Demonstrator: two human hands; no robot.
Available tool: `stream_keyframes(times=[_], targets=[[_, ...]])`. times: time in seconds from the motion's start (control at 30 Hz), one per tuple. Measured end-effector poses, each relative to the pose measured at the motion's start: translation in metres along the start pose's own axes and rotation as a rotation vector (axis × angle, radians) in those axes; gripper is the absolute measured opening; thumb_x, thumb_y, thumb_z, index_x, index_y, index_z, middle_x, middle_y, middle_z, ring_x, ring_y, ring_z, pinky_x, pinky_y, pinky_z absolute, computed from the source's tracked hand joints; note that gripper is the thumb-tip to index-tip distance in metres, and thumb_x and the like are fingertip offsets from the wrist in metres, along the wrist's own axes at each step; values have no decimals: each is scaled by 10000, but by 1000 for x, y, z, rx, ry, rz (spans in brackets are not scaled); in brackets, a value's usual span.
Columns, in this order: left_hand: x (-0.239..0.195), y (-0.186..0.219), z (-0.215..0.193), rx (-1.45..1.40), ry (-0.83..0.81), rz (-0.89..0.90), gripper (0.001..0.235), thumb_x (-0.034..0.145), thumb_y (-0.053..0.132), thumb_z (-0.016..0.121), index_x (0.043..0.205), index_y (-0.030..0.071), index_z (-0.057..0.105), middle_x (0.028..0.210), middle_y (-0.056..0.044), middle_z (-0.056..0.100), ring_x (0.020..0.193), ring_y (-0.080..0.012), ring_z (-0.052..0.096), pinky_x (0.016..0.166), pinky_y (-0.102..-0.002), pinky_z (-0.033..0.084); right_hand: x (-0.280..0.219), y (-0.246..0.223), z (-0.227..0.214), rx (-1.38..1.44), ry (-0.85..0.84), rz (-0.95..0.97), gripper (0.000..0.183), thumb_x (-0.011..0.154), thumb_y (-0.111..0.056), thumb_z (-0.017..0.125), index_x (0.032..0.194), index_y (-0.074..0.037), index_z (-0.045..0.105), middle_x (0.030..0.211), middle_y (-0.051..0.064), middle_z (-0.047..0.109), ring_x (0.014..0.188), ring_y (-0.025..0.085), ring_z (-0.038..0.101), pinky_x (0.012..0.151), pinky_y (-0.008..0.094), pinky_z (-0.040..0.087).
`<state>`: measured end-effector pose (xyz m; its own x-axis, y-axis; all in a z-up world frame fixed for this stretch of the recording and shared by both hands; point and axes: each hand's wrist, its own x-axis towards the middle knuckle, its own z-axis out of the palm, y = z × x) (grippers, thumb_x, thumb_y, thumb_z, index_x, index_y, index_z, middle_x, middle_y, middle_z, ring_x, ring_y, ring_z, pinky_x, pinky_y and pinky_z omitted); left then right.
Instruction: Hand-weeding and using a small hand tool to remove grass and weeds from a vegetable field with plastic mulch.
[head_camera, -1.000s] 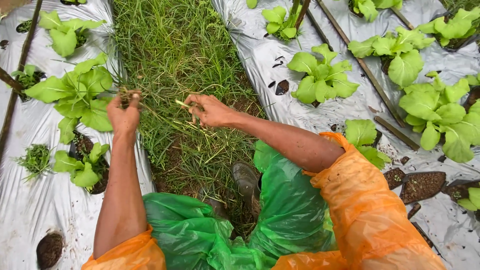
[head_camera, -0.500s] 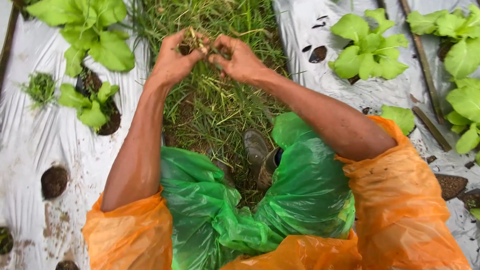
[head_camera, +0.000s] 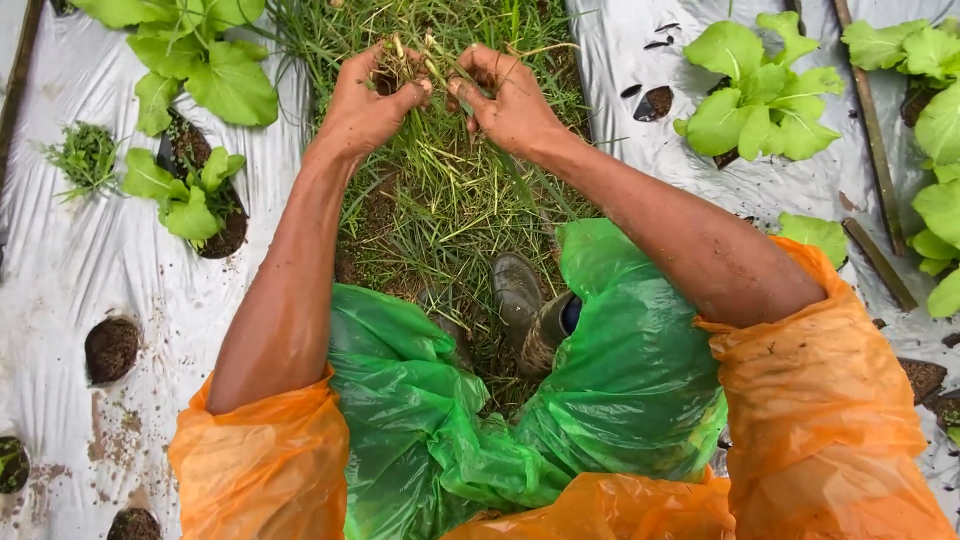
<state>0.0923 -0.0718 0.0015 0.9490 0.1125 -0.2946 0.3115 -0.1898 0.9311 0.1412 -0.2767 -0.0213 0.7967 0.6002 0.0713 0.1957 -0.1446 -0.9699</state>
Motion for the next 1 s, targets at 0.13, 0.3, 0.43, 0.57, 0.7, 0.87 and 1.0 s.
stream_keyframes(times=[0.13,0.3,0.43,0.57,0.7,0.87,1.0], targets=[[2,19,24,91,-13,81,397,886,222,767,1242,108,634,1582,-193,414,1455,-345,423,1173,-678,230,-6,-5,-8,-27,47,176,96,1090,-100,577,1025,-144,632,956,79,665,616,110,632,478,201,590],[19,20,49,96,5,160,348,906,275,738,1215,134,663,1172,-43,703,1076,-155,633,900,-324,531,-9,13,-27,-263,35,31,240,1049,-204,537,1245,-109,636,1156,126,703,1029,278,683,961,500,596],[15,33,66,149,36,92,641,1062,288,718,1522,-10,385,1482,-327,372,1361,-453,491,1151,-616,379,-26,14,-45,-285,130,-82,173,1073,-90,513,1190,4,601,1126,263,679,1035,433,719,999,598,546],[24,40,85,201,23,-16,746,1097,344,653,1546,-48,204,1523,-364,307,1452,-484,337,1165,-703,288,-22,36,-62,-274,152,-49,166,1076,-150,516,1179,-43,589,1037,199,715,559,158,646,725,415,651],[32,27,90,195,-102,207,412,1039,112,668,1381,-75,534,1392,-321,540,1326,-426,503,1112,-629,347,-37,29,-74,-268,207,-119,114,1051,-115,528,1138,-56,571,878,139,684,640,237,693,702,431,602],[16,67,120,236,-119,100,420,1034,161,666,1411,44,521,1506,-244,456,1359,-401,500,1150,-670,316,-40,41,-78,-282,263,-94,131,1034,-106,577,1154,-60,600,1120,224,663,1145,436,630,986,599,479],[51,19,105,127,-137,457,259,1036,59,678,1257,-66,629,1171,-263,659,1141,-416,637,979,-581,497,-34,56,-82,-155,289,-157,74,1019,-82,616,1054,-28,580,952,168,662,709,245,721,620,313,639]])
